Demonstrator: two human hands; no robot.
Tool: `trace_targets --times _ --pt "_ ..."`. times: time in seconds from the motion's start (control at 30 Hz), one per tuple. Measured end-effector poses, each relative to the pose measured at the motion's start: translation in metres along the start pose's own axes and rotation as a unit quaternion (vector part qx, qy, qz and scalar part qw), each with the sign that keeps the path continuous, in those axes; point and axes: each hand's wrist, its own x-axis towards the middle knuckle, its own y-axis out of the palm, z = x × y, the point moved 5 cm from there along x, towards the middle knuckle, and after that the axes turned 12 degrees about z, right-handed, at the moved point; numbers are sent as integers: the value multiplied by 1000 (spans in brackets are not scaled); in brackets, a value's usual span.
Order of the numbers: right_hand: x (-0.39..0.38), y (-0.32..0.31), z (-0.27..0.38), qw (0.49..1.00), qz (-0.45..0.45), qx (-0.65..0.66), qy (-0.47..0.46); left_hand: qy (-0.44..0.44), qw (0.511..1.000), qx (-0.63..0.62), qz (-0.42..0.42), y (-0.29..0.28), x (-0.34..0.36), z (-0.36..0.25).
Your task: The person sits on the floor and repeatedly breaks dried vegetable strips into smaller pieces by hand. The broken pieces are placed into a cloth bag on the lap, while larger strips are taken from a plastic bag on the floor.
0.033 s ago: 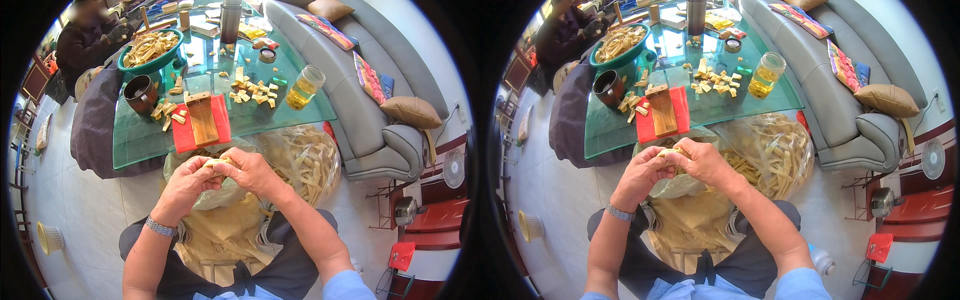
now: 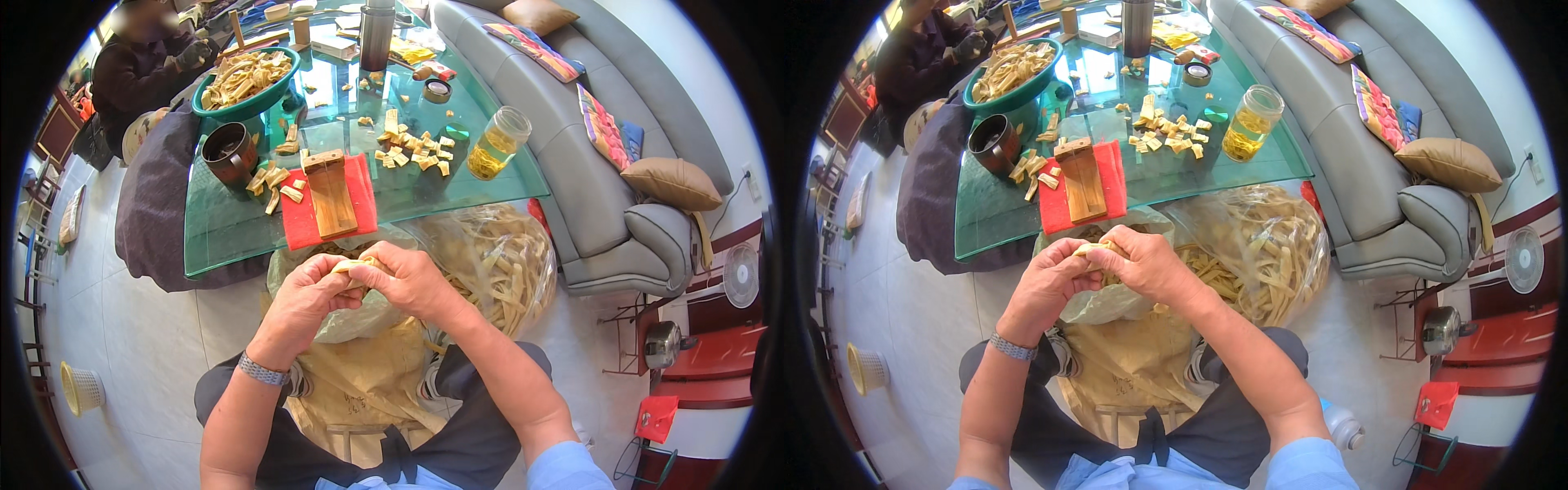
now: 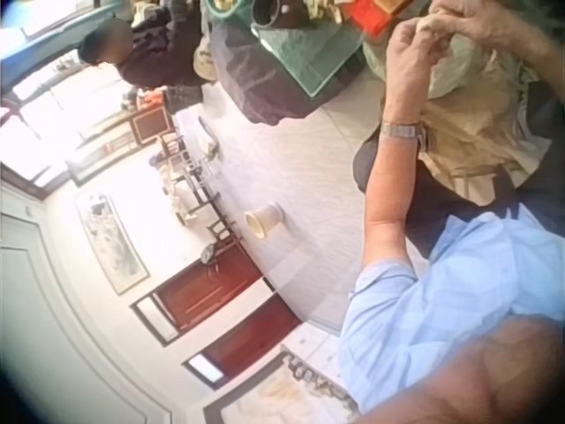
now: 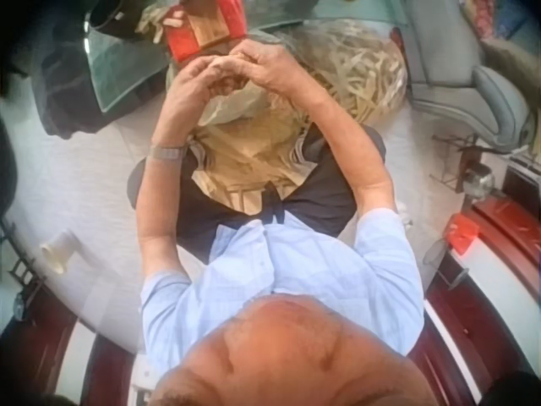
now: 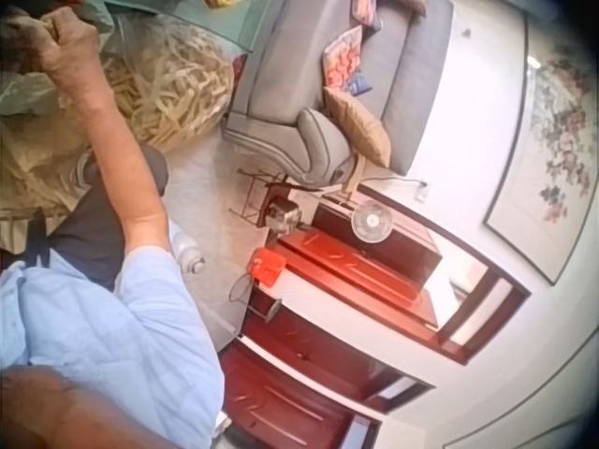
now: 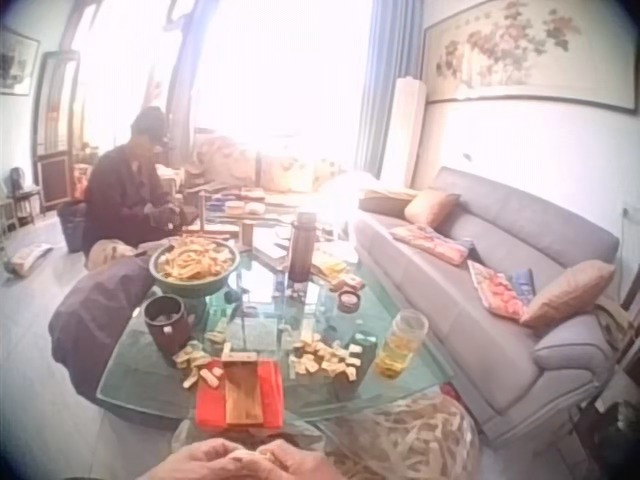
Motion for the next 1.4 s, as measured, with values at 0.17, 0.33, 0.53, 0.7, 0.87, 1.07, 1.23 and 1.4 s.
trace_targets --times 0.17,0.33,0.53,0.7,0.87,1.07,1.23,1.4 --pt "0 8 -4 967 41 233 89 50 983 167 -61 -14 -3 -7" --pt "-1 12 -11 938 54 330 88 79 954 284 -59 -4 -6 -9" --pt "2 7 -8 981 46 189 15 133 935 329 -19 6 -10 -9" --pt "2 8 -10 990 40 133 10 114 939 322 -44 5 -9 -10" --pt "0 6 -5 998 32 11 46 89 942 312 -80 1 -10 -13" --pt "-3 4 -1 998 24 -53 34 56 973 218 -58 -8 -10 -17" --pt "-1 6 -2 977 104 182 44 39 990 134 10 8 -10 -18" --pt "-2 16 -5 970 121 197 70 52 987 152 -21 0 -12 -13"
